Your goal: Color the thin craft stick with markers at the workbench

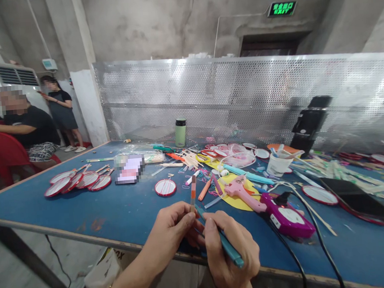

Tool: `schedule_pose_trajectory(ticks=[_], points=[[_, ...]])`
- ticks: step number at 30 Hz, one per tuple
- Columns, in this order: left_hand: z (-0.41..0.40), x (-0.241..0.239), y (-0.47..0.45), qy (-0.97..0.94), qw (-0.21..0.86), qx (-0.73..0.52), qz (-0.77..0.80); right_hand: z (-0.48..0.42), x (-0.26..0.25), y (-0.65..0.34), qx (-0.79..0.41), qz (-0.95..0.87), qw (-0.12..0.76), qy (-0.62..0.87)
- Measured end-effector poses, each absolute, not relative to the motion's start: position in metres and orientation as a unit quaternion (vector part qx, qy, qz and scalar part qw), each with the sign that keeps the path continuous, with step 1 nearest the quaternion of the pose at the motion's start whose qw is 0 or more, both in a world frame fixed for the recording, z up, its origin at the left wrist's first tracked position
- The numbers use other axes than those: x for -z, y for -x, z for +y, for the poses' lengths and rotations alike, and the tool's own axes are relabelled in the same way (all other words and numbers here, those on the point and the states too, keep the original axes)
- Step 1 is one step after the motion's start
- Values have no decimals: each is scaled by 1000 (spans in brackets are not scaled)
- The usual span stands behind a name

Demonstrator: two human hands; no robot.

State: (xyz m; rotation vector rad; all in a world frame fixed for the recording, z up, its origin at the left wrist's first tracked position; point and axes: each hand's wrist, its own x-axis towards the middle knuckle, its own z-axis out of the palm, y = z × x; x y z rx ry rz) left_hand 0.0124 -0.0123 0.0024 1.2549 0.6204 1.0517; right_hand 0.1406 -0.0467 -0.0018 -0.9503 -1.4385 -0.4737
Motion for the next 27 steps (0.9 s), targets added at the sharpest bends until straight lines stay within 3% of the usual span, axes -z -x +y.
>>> schedule_pose_trajectory(ticks=[27], points=[[-14,-5,-12,-555,632,-460,285,-46,5,-143,219,-631,620,411]])
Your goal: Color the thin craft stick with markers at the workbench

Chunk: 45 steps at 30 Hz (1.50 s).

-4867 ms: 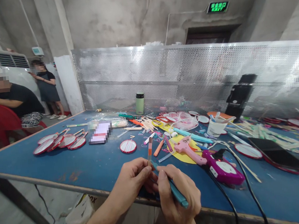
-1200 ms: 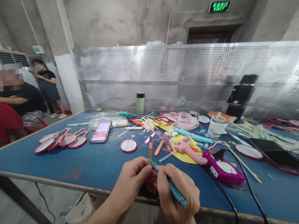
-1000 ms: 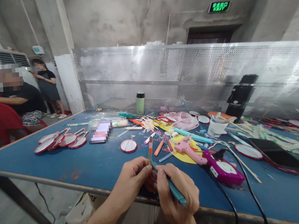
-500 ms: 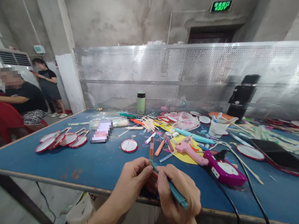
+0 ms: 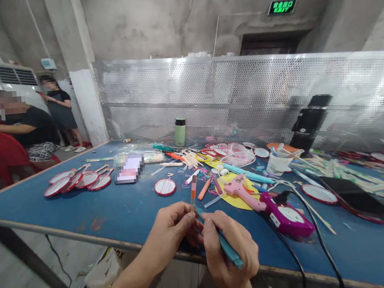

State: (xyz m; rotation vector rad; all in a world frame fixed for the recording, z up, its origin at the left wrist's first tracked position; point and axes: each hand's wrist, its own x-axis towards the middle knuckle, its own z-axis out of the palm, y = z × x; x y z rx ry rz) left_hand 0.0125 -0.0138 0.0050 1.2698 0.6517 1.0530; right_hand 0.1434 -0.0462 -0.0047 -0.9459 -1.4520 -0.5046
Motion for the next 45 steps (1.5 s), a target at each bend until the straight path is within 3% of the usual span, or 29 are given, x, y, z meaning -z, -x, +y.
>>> schedule_pose_trajectory(ticks=[45], points=[[-14,-4,-12,-559,629,-459,283,-46,-4,-140,224,-647,604,407]])
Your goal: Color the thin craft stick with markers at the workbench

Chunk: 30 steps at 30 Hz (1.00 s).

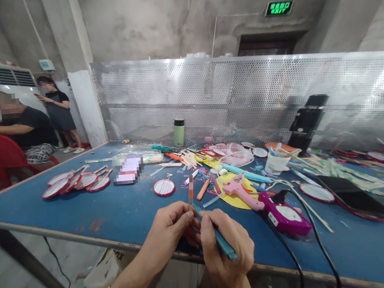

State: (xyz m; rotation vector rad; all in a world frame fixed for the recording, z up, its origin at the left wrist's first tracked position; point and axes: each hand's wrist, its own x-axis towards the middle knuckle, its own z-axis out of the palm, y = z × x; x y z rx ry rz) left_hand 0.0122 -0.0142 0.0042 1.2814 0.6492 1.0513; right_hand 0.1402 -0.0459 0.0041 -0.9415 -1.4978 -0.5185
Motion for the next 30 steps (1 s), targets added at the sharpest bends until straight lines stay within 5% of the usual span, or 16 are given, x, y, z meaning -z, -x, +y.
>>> schedule_pose_trajectory(ticks=[30], points=[[-15,-6,-12,-556,625,-470,281,-45,0,-140,230,-659,599,393]])
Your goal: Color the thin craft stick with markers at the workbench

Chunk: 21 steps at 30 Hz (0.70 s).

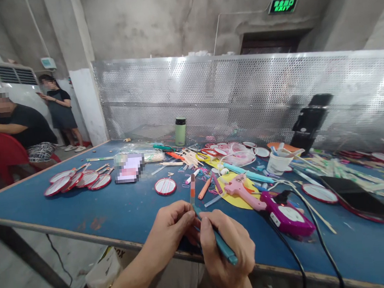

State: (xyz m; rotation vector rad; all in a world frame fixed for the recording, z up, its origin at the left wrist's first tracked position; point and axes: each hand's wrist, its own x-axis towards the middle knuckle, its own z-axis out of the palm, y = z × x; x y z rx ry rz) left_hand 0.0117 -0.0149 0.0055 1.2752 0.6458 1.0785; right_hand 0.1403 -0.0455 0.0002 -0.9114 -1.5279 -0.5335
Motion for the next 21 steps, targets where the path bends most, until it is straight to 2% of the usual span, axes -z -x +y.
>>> schedule_pose_trajectory(ticks=[21], points=[[-14,-5,-12,-551,631,-471,278,-47,-1,-138,232,-655,601,396]])
